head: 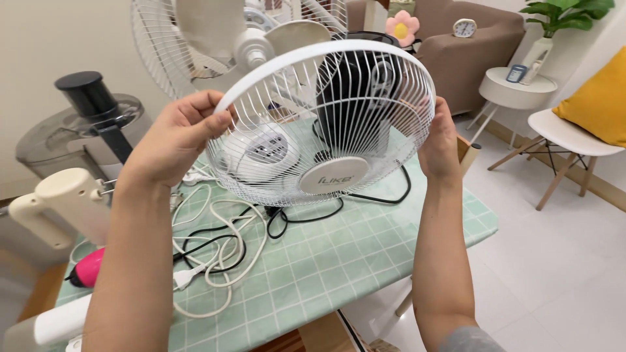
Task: The person assembles a table fan by attaching the fan blades to the motor hub, securing them with a nut, and then fitting the front protective grille. The person then briefly handles a hair dryer on the table.
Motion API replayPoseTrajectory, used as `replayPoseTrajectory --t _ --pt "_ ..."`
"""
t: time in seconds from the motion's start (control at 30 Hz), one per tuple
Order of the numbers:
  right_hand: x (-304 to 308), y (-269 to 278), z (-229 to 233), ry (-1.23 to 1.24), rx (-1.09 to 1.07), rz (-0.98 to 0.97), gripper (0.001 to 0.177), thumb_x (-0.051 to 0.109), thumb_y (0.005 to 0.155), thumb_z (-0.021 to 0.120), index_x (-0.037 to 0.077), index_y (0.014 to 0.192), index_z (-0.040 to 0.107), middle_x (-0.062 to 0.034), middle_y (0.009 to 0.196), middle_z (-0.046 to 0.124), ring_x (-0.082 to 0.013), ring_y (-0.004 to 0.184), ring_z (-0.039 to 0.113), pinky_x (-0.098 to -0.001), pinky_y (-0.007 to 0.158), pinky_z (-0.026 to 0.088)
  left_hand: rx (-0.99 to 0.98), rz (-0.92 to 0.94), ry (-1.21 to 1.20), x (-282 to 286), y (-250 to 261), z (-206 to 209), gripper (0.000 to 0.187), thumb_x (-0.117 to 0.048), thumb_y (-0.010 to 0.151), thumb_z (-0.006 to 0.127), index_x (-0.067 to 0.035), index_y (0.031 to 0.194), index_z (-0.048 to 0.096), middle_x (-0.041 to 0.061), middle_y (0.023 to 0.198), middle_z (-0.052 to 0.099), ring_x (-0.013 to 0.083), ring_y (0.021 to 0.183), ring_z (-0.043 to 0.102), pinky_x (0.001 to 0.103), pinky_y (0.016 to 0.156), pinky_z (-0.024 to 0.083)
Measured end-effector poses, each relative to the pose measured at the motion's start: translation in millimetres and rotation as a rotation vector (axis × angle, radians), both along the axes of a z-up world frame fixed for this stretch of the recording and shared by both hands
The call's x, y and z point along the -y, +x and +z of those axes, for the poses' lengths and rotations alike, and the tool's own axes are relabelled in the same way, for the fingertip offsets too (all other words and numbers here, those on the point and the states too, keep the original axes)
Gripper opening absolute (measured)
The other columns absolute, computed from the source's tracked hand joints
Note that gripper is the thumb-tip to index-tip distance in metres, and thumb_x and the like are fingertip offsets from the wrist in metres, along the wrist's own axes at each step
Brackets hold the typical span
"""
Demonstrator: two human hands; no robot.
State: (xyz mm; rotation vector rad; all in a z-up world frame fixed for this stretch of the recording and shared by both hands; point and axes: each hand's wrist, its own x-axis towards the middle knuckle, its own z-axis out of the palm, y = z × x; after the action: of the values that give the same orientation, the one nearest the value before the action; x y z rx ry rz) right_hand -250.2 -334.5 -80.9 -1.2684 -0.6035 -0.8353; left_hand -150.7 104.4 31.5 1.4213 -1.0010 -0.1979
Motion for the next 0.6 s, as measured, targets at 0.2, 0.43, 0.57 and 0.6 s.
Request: replayPoseTrajectory --t 0.2,0.43,0.57,0.6 --pt "-29 28 30 -0.057 0.023 0.058 0.056 0.052 0.109 0.058 0.003 0.136 0.052 -0.0018 0.126 0.06 -0.0103 0.12 0.057 -0.0301 0.109 0.047 -0.004 0.093 -0.045 -34 11 7 0.027 -0.021 0.102 0.069 -0.005 0.124 0.068 -0.007 0.093 0.062 0.0013 0.079 0.046 0.019 0.065 0.032" --pt "-41 53 67 -0.083 0.006 0.083 0.052 0.05 0.109 0.059 0.004 0.133 0.052 -0.0028 0.126 0.061 -0.0106 0.118 0.058 -0.0307 0.108 0.048 -0.004 0.092 -0.261 -42 28 20 0.03 -0.015 0.104 0.065 0.0 0.129 0.063 -0.002 0.108 0.069 0.0037 0.099 0.062 0.02 0.092 0.05" --pt "-46 72 95 -0.161 0.09 0.102 0.049 0.049 0.111 0.06 0.007 0.136 0.051 0.0045 0.123 0.053 -0.007 0.122 0.051 -0.0276 0.114 0.04 0.087 0.12 -0.356 -41 48 35 0.031 -0.014 0.109 0.067 0.002 0.135 0.062 0.0 0.109 0.067 0.0047 0.095 0.059 0.021 0.089 0.048" --pt "-47 78 103 -0.192 0.126 0.117 0.05 0.048 0.112 0.06 0.008 0.139 0.051 0.0078 0.121 0.049 -0.0054 0.122 0.048 -0.0261 0.115 0.037 0.088 0.138 -0.375 -42 54 39 0.031 -0.015 0.107 0.067 0.002 0.133 0.062 0.0 0.109 0.068 0.0048 0.095 0.061 0.021 0.089 0.05"
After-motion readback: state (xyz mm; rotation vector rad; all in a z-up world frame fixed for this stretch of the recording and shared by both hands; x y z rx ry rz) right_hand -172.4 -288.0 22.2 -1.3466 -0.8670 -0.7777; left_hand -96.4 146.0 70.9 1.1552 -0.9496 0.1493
